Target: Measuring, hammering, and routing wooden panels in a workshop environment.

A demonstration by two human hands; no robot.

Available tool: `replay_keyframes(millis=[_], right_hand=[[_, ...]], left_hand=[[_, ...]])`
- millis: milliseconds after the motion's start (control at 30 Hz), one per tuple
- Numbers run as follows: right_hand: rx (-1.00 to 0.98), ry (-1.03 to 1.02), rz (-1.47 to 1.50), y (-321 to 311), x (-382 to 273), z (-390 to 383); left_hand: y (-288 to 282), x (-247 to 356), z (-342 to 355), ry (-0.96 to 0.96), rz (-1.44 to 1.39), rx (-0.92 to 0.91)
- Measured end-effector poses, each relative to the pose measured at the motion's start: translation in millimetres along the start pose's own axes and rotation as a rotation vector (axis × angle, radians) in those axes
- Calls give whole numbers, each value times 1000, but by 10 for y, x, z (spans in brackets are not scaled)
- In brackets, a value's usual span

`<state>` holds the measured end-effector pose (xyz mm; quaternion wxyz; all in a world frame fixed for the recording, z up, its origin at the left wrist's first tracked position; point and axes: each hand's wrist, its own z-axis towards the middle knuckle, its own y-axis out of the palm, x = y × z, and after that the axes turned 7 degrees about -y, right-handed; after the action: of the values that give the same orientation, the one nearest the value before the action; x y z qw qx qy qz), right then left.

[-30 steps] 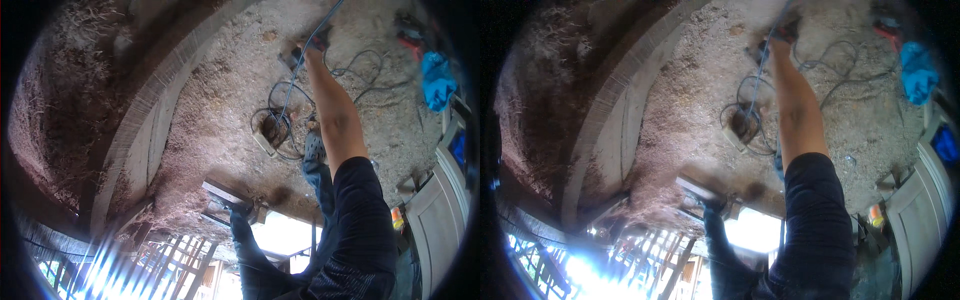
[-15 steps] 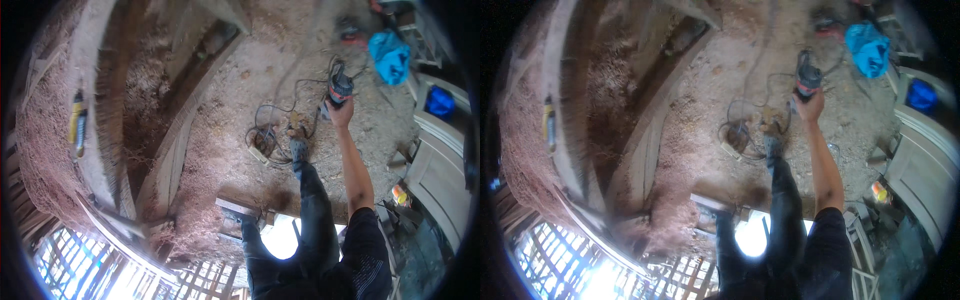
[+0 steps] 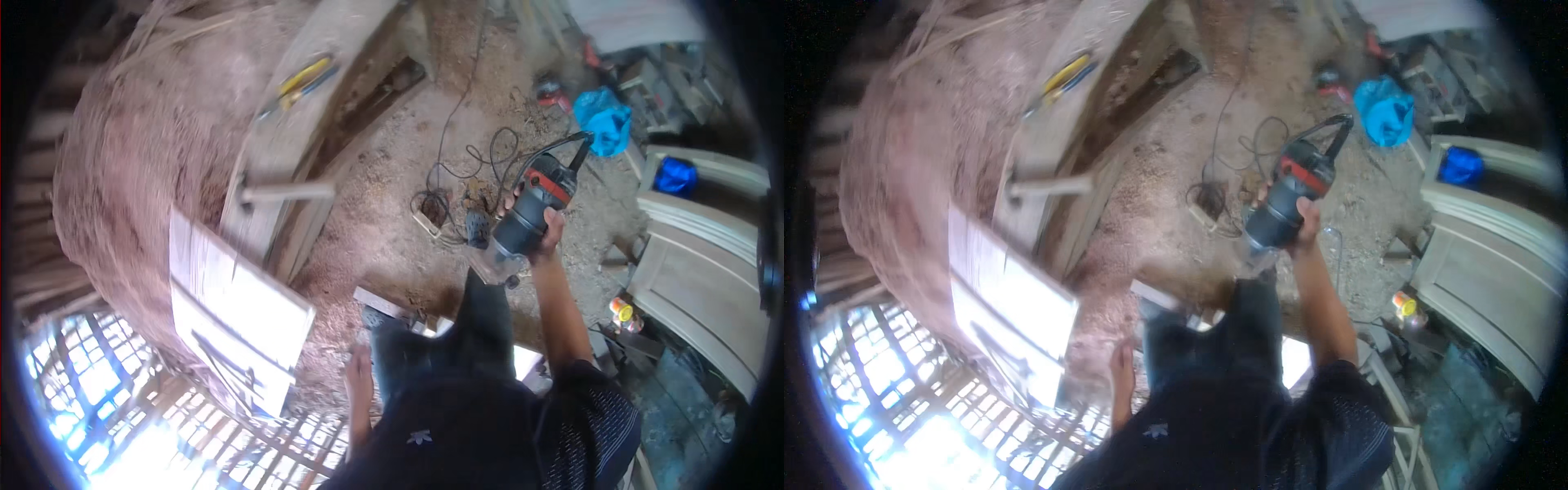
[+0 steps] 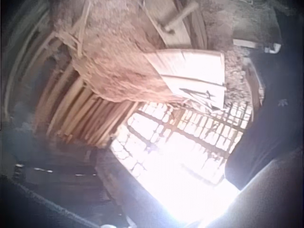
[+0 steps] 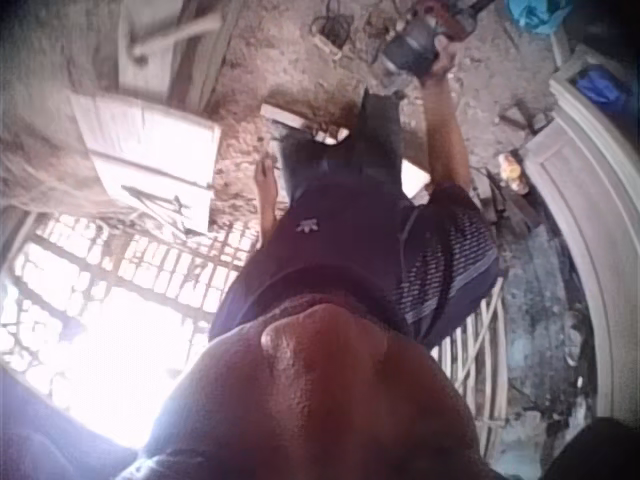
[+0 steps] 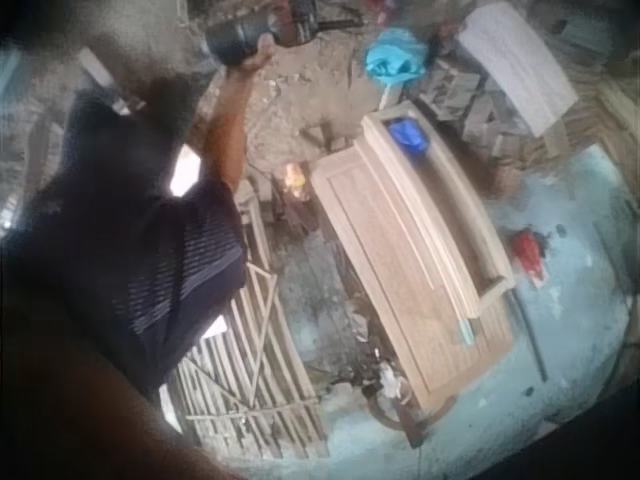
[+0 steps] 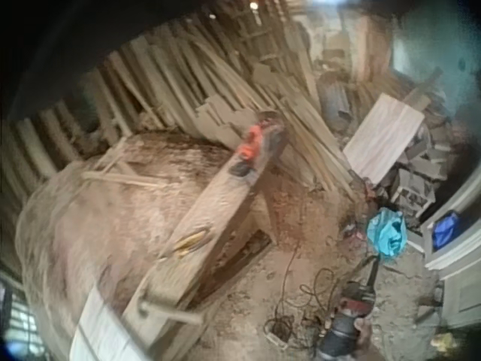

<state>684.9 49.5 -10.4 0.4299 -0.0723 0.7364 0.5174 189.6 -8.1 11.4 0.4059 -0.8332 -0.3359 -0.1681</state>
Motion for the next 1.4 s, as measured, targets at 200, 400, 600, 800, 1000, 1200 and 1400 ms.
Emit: replay_keyframes(millis=[200, 400, 600, 800, 1000, 1200, 1400], right_hand=[[-232, 43, 436, 1739, 211, -964], [-440, -93, 434, 3280, 512, -1908], [-775, -203, -84, 4241, 463, -2281], [-756, -293, -402, 4583, 496, -2411], [-359, -388, -855, 5092, 413, -2528], [-443, -365, -899, 4969, 396, -2456], [-748, 3, -614, 4714, 62, -2278]], left_hand=[[-1036, -55, -354, 235, -620, -91], [-2470, 577, -699, 675, -603, -266], [-3186, 1483, -987, 973, -435, -423], [-3241, 1632, -1130, 1032, -412, -568], [-3099, 1568, -799, 919, -478, -470], [-3007, 1652, -710, 878, -391, -498], [-2856, 1650, -427, 586, -799, -642]])
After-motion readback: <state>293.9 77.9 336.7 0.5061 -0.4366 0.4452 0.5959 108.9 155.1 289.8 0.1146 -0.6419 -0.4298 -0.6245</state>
